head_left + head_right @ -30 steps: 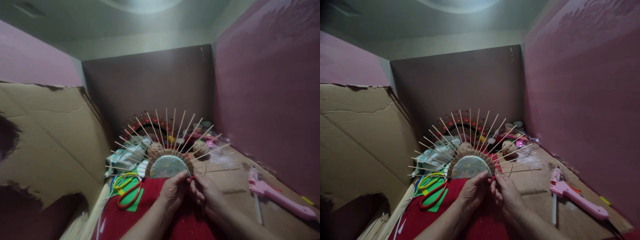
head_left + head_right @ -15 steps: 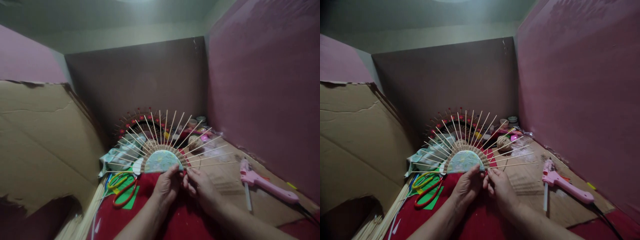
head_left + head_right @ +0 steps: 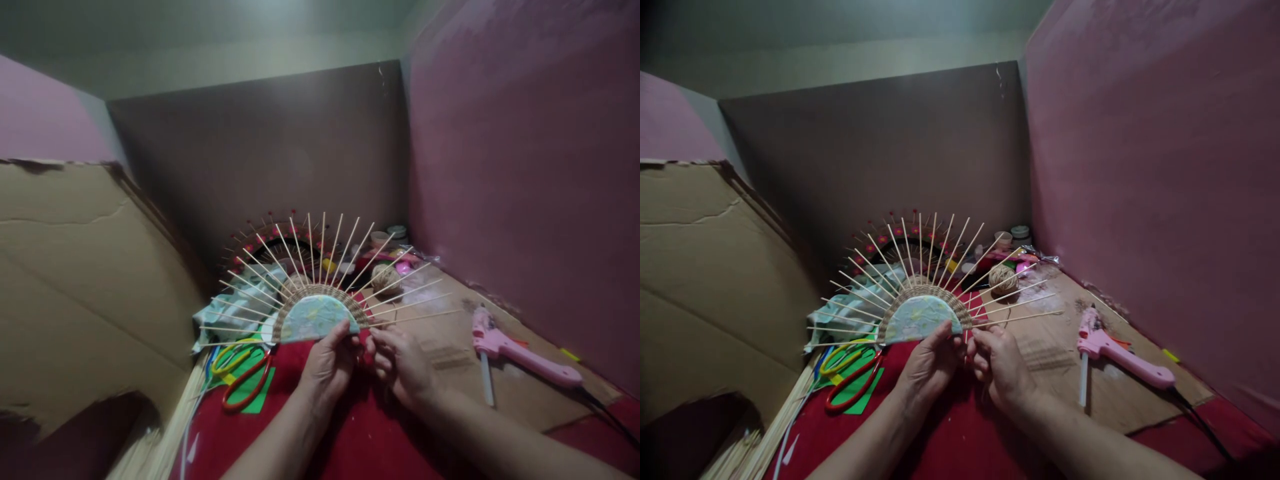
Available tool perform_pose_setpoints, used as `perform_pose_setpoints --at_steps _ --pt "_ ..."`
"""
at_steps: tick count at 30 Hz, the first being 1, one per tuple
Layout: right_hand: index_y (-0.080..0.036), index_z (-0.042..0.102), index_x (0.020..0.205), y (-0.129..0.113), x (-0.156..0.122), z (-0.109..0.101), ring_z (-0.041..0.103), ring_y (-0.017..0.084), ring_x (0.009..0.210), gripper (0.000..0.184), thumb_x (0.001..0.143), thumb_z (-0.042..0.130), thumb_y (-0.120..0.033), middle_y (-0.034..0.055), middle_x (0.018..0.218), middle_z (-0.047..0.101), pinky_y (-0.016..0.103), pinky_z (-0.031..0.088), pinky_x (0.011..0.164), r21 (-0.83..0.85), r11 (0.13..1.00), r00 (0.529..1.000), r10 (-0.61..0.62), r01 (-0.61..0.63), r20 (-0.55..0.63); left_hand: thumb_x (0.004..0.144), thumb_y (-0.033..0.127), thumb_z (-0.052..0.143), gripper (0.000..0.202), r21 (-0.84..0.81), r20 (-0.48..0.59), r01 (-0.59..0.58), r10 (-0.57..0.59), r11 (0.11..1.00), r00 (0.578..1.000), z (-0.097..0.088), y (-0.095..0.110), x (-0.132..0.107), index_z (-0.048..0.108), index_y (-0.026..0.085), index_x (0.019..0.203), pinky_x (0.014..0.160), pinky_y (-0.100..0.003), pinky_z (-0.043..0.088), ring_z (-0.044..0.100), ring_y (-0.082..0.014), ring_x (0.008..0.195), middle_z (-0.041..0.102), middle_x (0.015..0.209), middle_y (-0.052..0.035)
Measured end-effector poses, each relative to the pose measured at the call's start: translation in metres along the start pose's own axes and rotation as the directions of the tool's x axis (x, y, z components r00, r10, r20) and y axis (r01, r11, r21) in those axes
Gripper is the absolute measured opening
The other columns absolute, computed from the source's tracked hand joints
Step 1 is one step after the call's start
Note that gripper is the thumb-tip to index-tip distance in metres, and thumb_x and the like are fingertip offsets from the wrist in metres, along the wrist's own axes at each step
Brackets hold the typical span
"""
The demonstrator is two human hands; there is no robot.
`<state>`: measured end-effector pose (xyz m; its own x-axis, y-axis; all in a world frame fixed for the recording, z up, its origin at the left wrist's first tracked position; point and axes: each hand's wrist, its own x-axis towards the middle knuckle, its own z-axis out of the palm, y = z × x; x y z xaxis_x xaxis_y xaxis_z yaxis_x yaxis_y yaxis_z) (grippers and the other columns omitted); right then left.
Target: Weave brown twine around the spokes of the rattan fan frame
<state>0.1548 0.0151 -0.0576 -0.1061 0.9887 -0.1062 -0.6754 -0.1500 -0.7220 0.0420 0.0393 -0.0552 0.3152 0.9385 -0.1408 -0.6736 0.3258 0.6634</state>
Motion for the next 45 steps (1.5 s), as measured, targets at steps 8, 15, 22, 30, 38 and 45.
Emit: perform_pose_setpoints --at_steps 8,15,22,30,38,45 --pt "-0.012 0.052 0.059 0.005 0.006 -0.005 0.025 0.0 0.031 0.031 0.071 0.064 -0.038 -0.0031 0.047 0.052 0.015 0.014 0.032 0.002 1.0 0.999 0.022 -0.023 0.036 0.071 0.036 0.064 0.029 0.096 0.099 0.087 -0.096 0.992 0.99 0.001 -0.004 -0.002 0.057 0.01 0.06 0.057 -0.032 0.044 0.054 -0.0165 0.052 0.056 0.055 -0.005" --pt "-0.015 0.053 0.066 0.003 0.019 -0.013 0.027 -0.001 0.031 0.029 0.06 0.075 -0.031 -0.0067 0.05 0.053 0.012 0.019 0.03 0.083 0.996 0.999 0.021 -0.018 -0.035 0.067 0.028 0.069 0.023 0.108 0.016 -0.031 0.03 0.994 0.999 0.002 -0.004 0.0 0.062 0.009 0.076 0.054 -0.026 0.041 0.056 -0.014 0.056 0.063 0.068 -0.0064" --pt "-0.018 0.051 0.07 -0.015 0.03 -0.019 0.035 0.002 0.031 0.024 0.061 0.073 -0.026 -0.0071 0.045 0.049 0.012 0.016 0.025 0.025 0.991 0.983 -0.123 0.128 -0.137 0.069 0.017 0.066 0.018 -0.086 -0.193 -0.192 0.173 0.978 0.966 -0.009 0.03 0.008 0.063 0.016 0.087 0.057 -0.026 0.044 0.062 -0.0168 0.072 0.068 0.081 -0.0035" --pt "-0.019 0.048 0.066 -0.018 0.032 -0.024 0.031 0.003 0.028 0.026 0.063 0.072 -0.027 -0.0078 0.038 0.045 0.014 0.018 0.026 0.066 0.993 0.992 -0.092 0.098 -0.084 0.073 0.013 0.062 0.018 -0.056 -0.144 -0.176 0.166 0.983 0.975 -0.016 0.032 0.01 0.063 0.012 0.09 0.059 -0.028 0.046 0.062 -0.0188 0.077 0.069 0.086 -0.0074" --pt "-0.019 0.047 0.067 -0.018 0.035 -0.027 0.03 0.003 0.028 0.027 0.066 0.071 -0.03 -0.0094 0.036 0.041 0.014 0.022 0.028 0.071 0.992 0.994 -0.102 0.105 -0.047 0.069 0.01 0.063 0.014 -0.047 -0.062 -0.179 0.176 0.983 0.982 -0.022 0.029 0.013 0.064 0.011 0.083 0.059 -0.026 0.046 0.061 -0.0175 0.077 0.068 0.084 -0.0066" --pt "-0.019 0.047 0.067 -0.022 0.032 -0.024 0.031 0.004 0.028 0.026 0.066 0.071 -0.03 -0.0093 0.037 0.04 0.015 0.023 0.027 0.053 0.992 0.993 -0.108 0.111 -0.057 0.066 0.005 0.062 0.017 -0.049 -0.01 -0.192 0.191 0.98 0.981 -0.021 0.026 0.013 0.064 0.009 0.082 0.063 -0.026 0.047 0.061 -0.0174 0.078 0.067 0.084 -0.0082"
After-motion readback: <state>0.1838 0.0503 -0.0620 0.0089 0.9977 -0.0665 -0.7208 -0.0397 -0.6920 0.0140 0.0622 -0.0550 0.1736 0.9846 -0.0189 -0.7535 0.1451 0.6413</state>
